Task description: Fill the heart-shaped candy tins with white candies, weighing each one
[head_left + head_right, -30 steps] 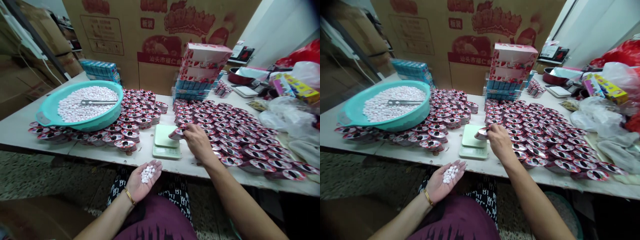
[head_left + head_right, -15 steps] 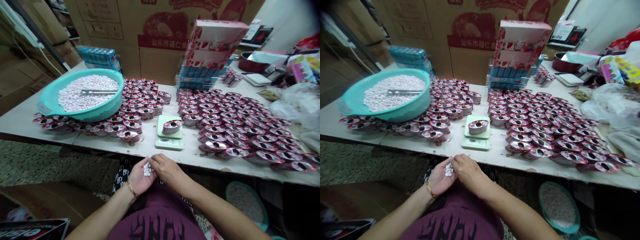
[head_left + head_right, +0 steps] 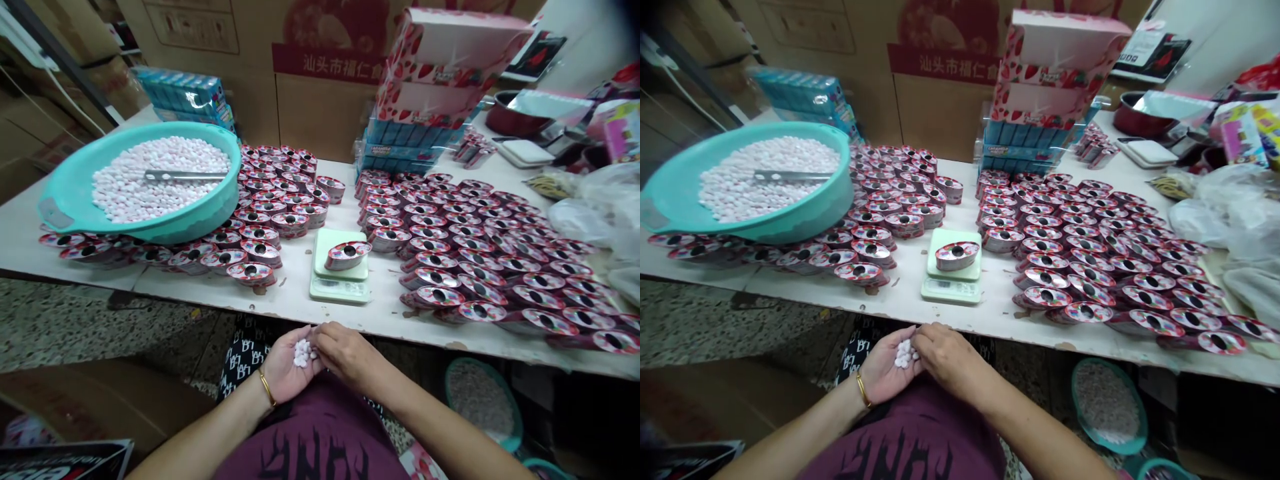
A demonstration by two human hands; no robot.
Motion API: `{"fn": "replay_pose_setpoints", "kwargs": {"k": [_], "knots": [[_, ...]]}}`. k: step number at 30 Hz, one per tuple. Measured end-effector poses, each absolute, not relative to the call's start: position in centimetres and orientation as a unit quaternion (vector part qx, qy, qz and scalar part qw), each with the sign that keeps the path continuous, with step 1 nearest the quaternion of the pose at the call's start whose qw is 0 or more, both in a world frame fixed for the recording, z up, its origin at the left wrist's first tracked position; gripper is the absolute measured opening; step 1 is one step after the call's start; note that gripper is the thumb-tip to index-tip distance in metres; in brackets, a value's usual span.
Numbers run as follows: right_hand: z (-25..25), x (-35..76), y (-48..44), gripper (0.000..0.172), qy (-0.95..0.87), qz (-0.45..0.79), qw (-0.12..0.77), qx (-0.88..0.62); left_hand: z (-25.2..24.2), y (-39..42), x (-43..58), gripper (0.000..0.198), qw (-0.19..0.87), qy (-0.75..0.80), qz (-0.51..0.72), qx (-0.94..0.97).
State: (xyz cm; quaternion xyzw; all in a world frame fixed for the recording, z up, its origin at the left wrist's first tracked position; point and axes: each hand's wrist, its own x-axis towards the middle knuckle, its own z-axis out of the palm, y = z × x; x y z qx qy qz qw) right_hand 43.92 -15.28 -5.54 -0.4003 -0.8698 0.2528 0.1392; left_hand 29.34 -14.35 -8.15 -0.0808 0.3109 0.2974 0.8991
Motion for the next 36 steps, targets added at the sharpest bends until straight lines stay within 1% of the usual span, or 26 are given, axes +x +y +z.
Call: {"fn": "replay_pose_setpoints", "kwargs": {"k": [5, 12, 14, 17, 21, 23, 27, 33, 36], "knots": [[-5.9, 44.0, -15.0, 0.016, -0.866, 0.261, 0.146, -0.4, -8.4, -14.0, 29.5, 0.017, 0.901, 0.307, 0.293, -0.089], [-6.4, 43.8, -14.8, 0.014, -0.865, 0.257, 0.149, -0.405, -9.0, -13.4, 29.4, 0.016, 0.908, 0.293, 0.284, -0.098], [-6.2, 43.9, -14.5, 0.015, -0.857, 0.267, 0.177, -0.404, -9.1, -13.2, 29.3, 0.017, 0.906, 0.292, 0.288, -0.101], [-4.8, 44.8, -13.0, 0.017, -0.829, 0.271, 0.247, -0.422, -8.9, -12.7, 29.1, 0.021, 0.908, 0.278, 0.298, -0.098], [-1.8, 47.0, -8.8, 0.015, -0.789, 0.187, 0.34, -0.475, -8.3, -12.2, 29.0, 0.03, 0.911, 0.269, 0.298, -0.09], [-0.8, 47.9, -6.5, 0.013, -0.776, 0.142, 0.363, -0.497, -8.1, -12.1, 28.9, 0.031, 0.909, 0.272, 0.303, -0.087], [-0.7, 49.0, -3.9, 0.012, -0.781, 0.099, 0.348, -0.509, -8.2, -12.3, 28.8, 0.031, 0.909, 0.27, 0.306, -0.084], [-1.6, 49.9, -3.8, 0.02, -0.801, 0.064, 0.292, -0.519, -8.3, -12.5, 28.6, 0.03, 0.908, 0.272, 0.307, -0.084], [-0.7, 50.2, -4.4, 0.021, -0.79, 0.042, 0.294, -0.536, -8.1, -12.5, 28.6, 0.029, 0.909, 0.268, 0.31, -0.079]]}}
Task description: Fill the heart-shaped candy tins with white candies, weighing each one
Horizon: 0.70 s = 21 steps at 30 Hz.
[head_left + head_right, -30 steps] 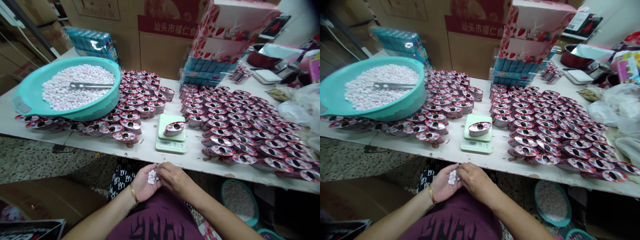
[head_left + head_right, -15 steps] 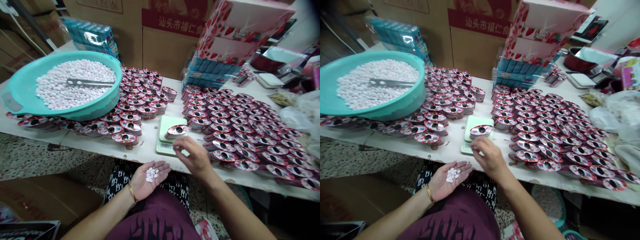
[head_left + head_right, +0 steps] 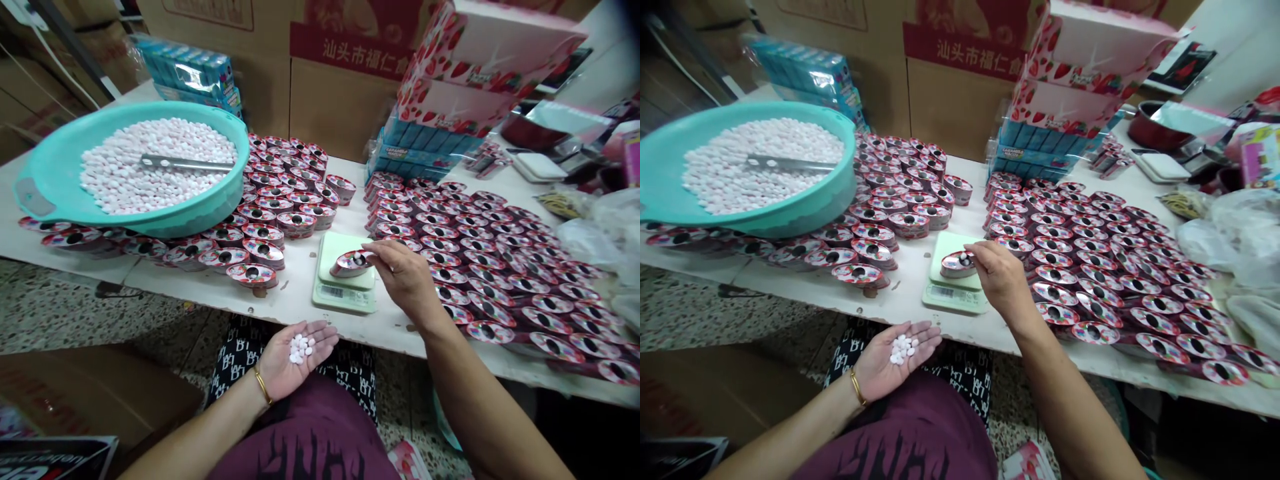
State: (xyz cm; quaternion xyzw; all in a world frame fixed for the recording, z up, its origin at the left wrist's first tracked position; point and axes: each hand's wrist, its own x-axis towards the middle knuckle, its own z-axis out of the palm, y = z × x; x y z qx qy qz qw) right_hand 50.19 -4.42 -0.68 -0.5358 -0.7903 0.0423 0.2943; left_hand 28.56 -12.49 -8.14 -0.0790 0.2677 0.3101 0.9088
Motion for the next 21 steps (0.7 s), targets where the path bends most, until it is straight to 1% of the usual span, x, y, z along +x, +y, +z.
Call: {"fn": "replay_pose_setpoints", "kwargs": {"k": [3, 6, 9, 11, 14, 17, 19, 21], "knots": [[1.1, 49.8, -6.1, 0.02, -0.766, 0.04, 0.337, -0.546, -8.2, -12.5, 28.6, 0.027, 0.907, 0.276, 0.307, -0.077], [2.1, 48.0, -9.1, 0.023, -0.785, 0.094, 0.353, -0.501, -8.5, -12.7, 28.6, 0.024, 0.912, 0.286, 0.285, -0.075], [1.0, 45.3, -12.5, 0.026, -0.856, 0.193, 0.297, -0.376, -8.5, -13.1, 28.8, 0.018, 0.916, 0.295, 0.261, -0.079], [-0.5, 43.6, -14.3, 0.024, -0.886, 0.221, 0.255, -0.317, -8.2, -13.3, 28.9, 0.019, 0.914, 0.317, 0.243, -0.07], [-2.7, 42.1, -15.9, 0.023, -0.901, 0.198, 0.224, -0.314, -7.8, -13.7, 29.3, 0.021, 0.914, 0.343, 0.209, -0.06], [-3.6, 42.2, -16.0, 0.022, -0.899, 0.179, 0.216, -0.336, -7.9, -13.8, 29.5, 0.018, 0.918, 0.34, 0.192, -0.072], [-3.4, 43.3, -15.0, 0.022, -0.891, 0.165, 0.237, -0.349, -8.1, -13.6, 29.5, 0.017, 0.919, 0.344, 0.185, -0.061], [-2.8, 45.0, -13.2, 0.025, -0.867, 0.133, 0.275, -0.393, -8.2, -13.3, 29.3, 0.019, 0.921, 0.344, 0.181, -0.04]]}}
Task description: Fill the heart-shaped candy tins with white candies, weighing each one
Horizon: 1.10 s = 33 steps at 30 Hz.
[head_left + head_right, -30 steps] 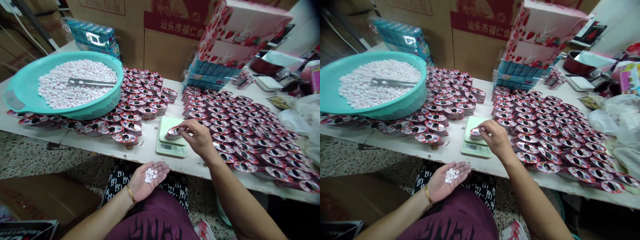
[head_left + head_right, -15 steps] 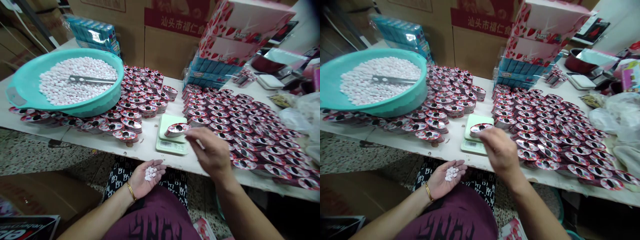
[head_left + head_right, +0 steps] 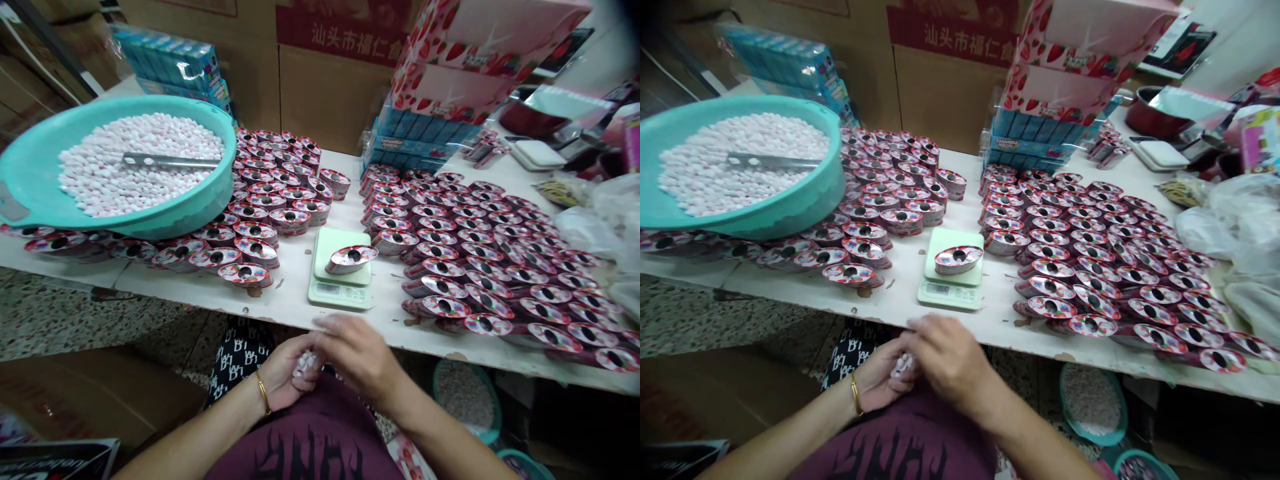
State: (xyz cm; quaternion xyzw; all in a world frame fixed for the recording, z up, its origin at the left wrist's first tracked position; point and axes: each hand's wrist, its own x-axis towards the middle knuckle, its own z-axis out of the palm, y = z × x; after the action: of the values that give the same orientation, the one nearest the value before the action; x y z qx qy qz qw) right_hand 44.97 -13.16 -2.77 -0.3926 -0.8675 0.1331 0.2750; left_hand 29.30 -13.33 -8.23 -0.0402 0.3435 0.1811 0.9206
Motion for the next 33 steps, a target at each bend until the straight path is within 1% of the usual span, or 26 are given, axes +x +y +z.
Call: {"fn": "replay_pose_setpoints", "kwargs": {"k": [2, 3, 6, 8, 11, 14, 16, 19, 22, 25, 27, 30, 33], "knots": [[-2.0, 47.0, -10.6, 0.031, -0.827, 0.087, 0.297, -0.47, -8.1, -12.9, 29.0, 0.021, 0.921, 0.339, 0.188, -0.027], [-1.6, 47.9, -9.2, 0.033, -0.806, 0.068, 0.292, -0.51, -8.0, -12.7, 28.8, 0.021, 0.918, 0.341, 0.202, -0.021], [-1.3, 50.0, -5.6, 0.043, -0.793, 0.049, 0.25, -0.553, -7.4, -11.8, 28.2, 0.015, 0.884, 0.374, 0.28, 0.011], [-1.5, 50.4, -4.2, 0.047, -0.805, 0.058, 0.217, -0.549, -7.1, -11.3, 27.7, 0.017, 0.861, 0.391, 0.323, 0.035], [-2.2, 50.3, -3.6, 0.045, -0.816, 0.068, 0.186, -0.543, -6.9, -10.5, 27.1, 0.021, 0.845, 0.401, 0.351, 0.044], [-2.2, 49.7, -3.8, 0.035, -0.82, 0.082, 0.17, -0.54, -7.1, -10.2, 26.7, 0.013, 0.846, 0.397, 0.355, 0.021], [-1.7, 49.0, -3.7, 0.031, -0.82, 0.085, 0.175, -0.539, -7.3, -10.4, 26.6, 0.013, 0.852, 0.391, 0.348, -0.004], [-0.6, 46.7, -2.9, 0.034, -0.816, 0.059, 0.197, -0.541, -7.4, -10.8, 26.7, 0.013, 0.854, 0.393, 0.341, -0.026], [-0.4, 43.5, -1.2, 0.035, -0.815, 0.033, 0.187, -0.547, -7.3, -11.4, 26.6, 0.012, 0.849, 0.4, 0.344, -0.028], [-1.8, 40.6, 0.8, 0.031, -0.814, 0.029, 0.162, -0.557, -7.3, -11.8, 26.2, 0.013, 0.843, 0.403, 0.355, -0.024], [-3.3, 39.2, 2.0, 0.031, -0.818, 0.041, 0.162, -0.55, -7.3, -12.0, 26.0, 0.013, 0.839, 0.403, 0.365, -0.022], [-5.2, 38.0, 2.7, 0.037, -0.831, 0.07, 0.186, -0.52, -7.5, -12.1, 25.8, 0.013, 0.838, 0.402, 0.369, -0.022], [-5.2, 38.6, 1.4, 0.044, -0.835, 0.074, 0.219, -0.5, -7.6, -12.0, 25.9, 0.013, 0.845, 0.396, 0.359, -0.02]]}}
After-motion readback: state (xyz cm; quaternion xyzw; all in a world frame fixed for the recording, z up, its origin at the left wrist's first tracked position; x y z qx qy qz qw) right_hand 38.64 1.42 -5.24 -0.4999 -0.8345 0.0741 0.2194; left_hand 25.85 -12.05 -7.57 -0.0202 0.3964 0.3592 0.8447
